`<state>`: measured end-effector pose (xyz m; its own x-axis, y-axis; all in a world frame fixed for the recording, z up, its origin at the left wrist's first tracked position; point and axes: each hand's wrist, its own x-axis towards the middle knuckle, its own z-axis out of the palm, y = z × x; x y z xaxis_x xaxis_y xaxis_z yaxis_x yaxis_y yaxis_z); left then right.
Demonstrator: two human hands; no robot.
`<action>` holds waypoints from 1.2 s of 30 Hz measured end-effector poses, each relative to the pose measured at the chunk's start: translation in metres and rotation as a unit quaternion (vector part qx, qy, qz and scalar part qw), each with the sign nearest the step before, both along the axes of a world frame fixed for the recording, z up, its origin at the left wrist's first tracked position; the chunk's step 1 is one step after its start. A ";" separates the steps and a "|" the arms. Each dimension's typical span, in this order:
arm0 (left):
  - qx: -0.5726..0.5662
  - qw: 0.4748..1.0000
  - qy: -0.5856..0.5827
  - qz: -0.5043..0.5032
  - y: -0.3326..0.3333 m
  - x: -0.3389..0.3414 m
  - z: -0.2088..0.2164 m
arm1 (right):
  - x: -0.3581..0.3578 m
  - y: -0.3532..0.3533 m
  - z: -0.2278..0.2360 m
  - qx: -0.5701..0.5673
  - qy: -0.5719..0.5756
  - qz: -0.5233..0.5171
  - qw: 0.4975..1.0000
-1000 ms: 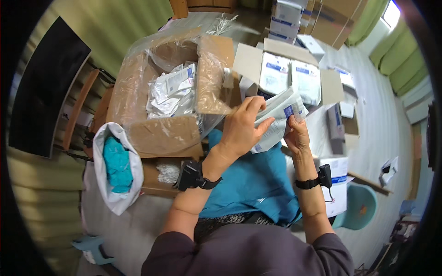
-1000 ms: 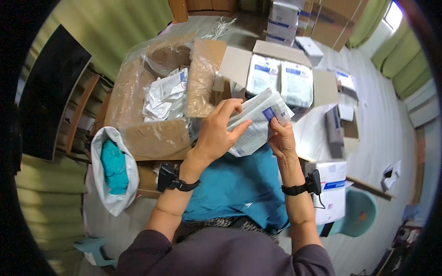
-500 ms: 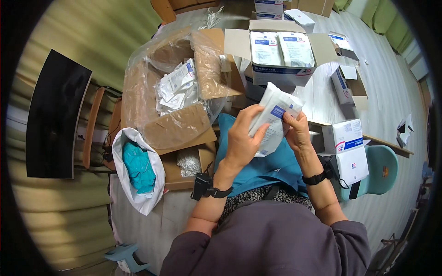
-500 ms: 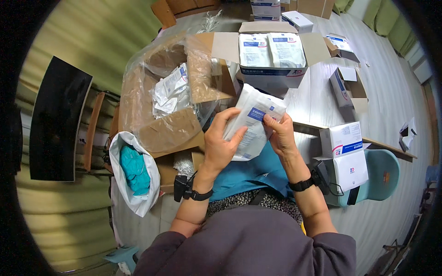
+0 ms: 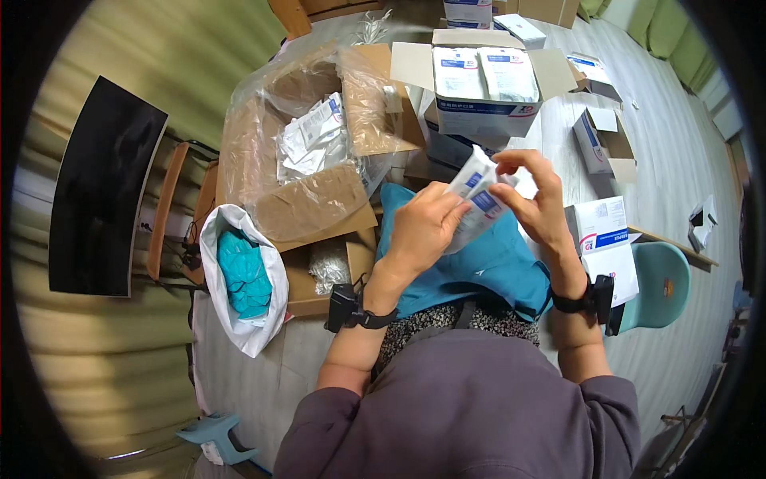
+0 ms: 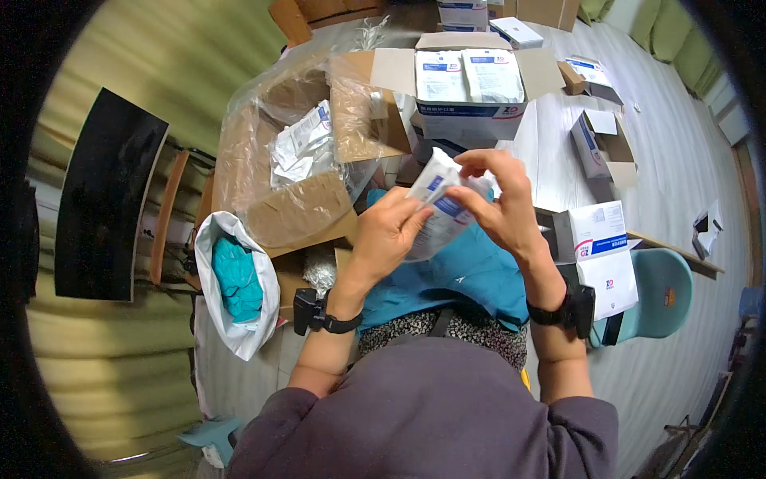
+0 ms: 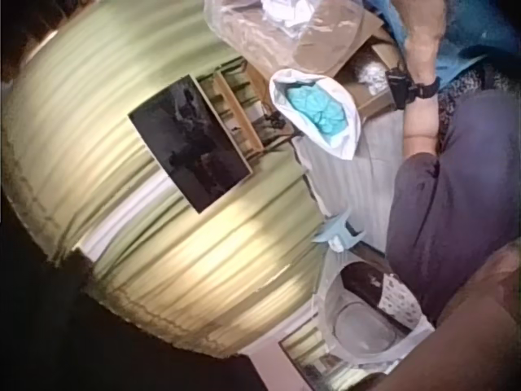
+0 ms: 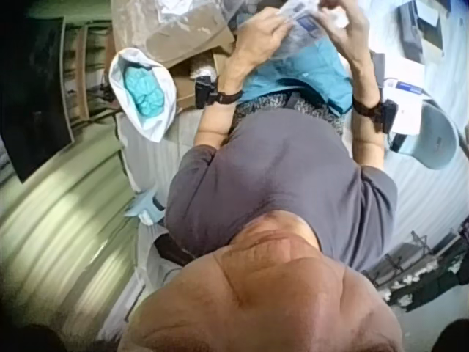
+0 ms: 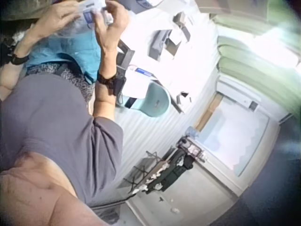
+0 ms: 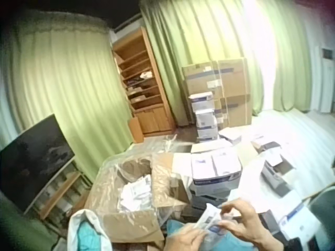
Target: Sorting and inspecting green surgical masks and their packaging.
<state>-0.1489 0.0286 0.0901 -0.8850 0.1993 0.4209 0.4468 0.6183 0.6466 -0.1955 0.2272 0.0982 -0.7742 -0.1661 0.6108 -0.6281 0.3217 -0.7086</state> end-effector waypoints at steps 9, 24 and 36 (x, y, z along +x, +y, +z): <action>0.002 0.998 -0.060 -0.031 0.006 0.010 0.000 | 0.016 -0.015 -0.016 -0.012 -0.058 0.106 0.993; -0.058 0.969 0.241 0.017 0.023 0.014 0.020 | -0.052 -0.007 -0.113 -0.289 -0.439 -0.050 0.849; -0.077 0.991 0.097 -0.053 -0.013 0.009 -0.005 | -0.013 -0.021 -0.015 -0.033 -0.072 0.141 0.987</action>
<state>-0.1397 0.0158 0.0853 -0.7614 0.3617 0.5379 0.6208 0.6456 0.4447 -0.2081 0.2067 0.0829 -0.7829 -0.3497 0.5145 -0.5769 0.0986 -0.8108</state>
